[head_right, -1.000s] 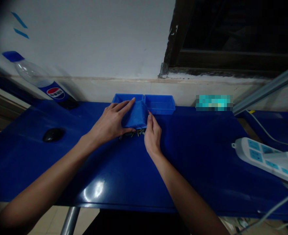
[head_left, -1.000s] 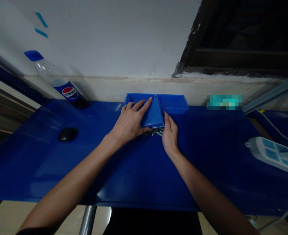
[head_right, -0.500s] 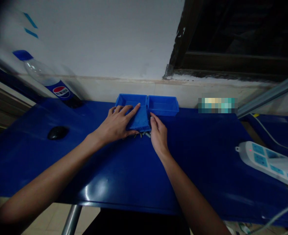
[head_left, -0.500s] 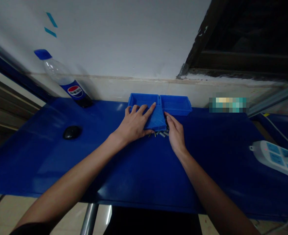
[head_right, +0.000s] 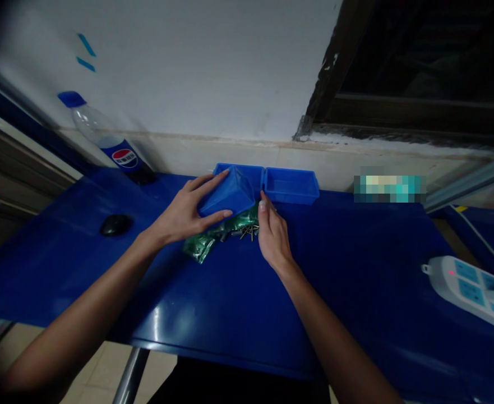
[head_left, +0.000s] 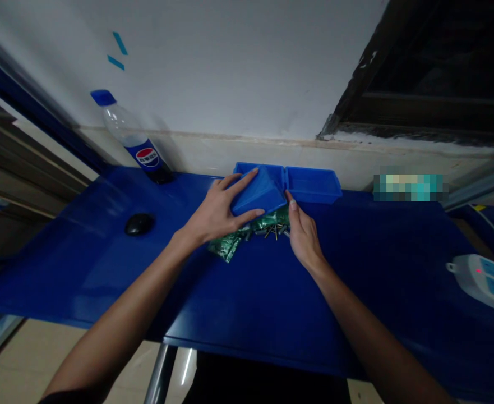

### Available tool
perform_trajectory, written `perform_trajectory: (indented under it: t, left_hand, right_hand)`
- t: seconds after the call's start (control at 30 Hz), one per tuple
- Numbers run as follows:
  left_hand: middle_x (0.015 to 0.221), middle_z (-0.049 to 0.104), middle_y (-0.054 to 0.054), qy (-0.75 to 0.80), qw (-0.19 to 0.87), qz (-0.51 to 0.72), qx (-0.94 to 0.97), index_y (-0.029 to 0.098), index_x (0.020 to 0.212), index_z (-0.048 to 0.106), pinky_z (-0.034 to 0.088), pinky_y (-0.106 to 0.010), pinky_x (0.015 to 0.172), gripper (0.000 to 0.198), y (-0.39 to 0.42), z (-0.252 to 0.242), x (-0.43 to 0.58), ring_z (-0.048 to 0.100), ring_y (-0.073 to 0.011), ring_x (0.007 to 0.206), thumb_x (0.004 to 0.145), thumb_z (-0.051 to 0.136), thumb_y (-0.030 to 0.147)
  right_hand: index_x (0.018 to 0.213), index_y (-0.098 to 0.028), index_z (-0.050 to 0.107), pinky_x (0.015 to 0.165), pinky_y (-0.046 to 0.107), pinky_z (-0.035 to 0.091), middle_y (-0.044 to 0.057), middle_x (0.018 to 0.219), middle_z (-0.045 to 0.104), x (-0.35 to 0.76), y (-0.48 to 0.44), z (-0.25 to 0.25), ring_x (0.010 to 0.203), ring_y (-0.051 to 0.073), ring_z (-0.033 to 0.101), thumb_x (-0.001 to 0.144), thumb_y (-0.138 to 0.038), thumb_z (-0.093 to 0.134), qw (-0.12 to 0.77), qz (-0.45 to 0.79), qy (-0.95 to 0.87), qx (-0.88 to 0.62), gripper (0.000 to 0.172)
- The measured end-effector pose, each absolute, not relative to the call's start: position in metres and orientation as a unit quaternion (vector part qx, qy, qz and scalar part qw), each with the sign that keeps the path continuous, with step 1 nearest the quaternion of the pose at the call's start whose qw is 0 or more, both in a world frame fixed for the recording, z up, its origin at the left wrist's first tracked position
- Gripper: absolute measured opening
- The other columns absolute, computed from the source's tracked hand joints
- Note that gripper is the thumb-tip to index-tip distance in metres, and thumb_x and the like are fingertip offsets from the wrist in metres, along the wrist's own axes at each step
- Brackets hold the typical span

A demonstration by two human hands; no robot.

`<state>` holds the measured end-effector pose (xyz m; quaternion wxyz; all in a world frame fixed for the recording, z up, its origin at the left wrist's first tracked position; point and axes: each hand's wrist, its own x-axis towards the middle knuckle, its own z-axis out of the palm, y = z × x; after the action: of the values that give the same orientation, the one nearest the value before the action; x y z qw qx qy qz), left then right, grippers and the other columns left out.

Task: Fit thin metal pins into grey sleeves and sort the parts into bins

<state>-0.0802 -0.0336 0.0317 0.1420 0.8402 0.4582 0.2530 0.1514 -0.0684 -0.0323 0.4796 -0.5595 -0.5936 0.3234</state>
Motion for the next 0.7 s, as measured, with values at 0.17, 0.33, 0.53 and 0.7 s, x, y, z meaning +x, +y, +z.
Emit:
perform_trajectory:
  t: [0.17, 0.33, 0.53, 0.7]
  left_hand:
    - [0.164, 0.049, -0.014, 0.441, 0.189, 0.376, 0.792, 0.026, 0.166, 0.039, 0.037, -0.056, 0.125, 0.086, -0.03, 0.022, -0.086, 0.051, -0.0362, 0.146, 0.095, 0.065, 0.066]
    - [0.16, 0.054, -0.016, 0.478, 0.187, 0.458, 0.726, 0.025, 0.166, 0.039, 0.039, -0.056, 0.123, 0.083, -0.03, -0.001, -0.083, 0.055, -0.0343, 0.142, 0.097, 0.067, 0.061]
    - [0.169, 0.042, -0.012, 0.463, 0.153, 0.591, 0.643, 0.032, 0.167, 0.032, 0.032, -0.059, 0.128, 0.082, -0.029, -0.012, -0.086, 0.043, -0.0358, 0.153, 0.099, 0.065, 0.063]
    - [0.177, 0.026, -0.007, 0.442, 0.147, 0.646, 0.604, 0.038, 0.171, 0.013, 0.022, -0.057, 0.134, 0.086, -0.025, 0.001, -0.098, 0.027, -0.0348, 0.163, 0.102, 0.057, 0.065]
  right_hand:
    - [0.146, -0.027, 0.068, 0.126, 0.059, 0.038, 0.011, 0.154, 0.063, 0.152, -0.065, -0.031, 0.148, 0.033, 0.055, 0.109, -0.058, 0.039, 0.483, 0.276, -0.616, -0.558, 0.056]
    - [0.136, -0.028, 0.073, 0.118, 0.056, 0.047, 0.012, 0.143, 0.072, 0.152, -0.065, -0.033, 0.136, 0.031, 0.065, 0.109, -0.046, 0.046, 0.518, 0.196, -0.636, -0.538, 0.042]
    - [0.123, -0.028, 0.076, 0.108, 0.053, 0.053, 0.009, 0.122, 0.079, 0.121, -0.058, -0.016, 0.121, 0.028, 0.069, 0.105, -0.038, 0.06, 0.503, 0.16, -0.739, -0.419, 0.026]
    - [0.103, -0.023, 0.076, 0.097, 0.044, 0.058, 0.008, 0.109, 0.08, 0.075, -0.027, -0.002, 0.108, 0.026, 0.072, 0.096, -0.028, 0.075, 0.438, 0.213, -0.808, -0.331, 0.008]
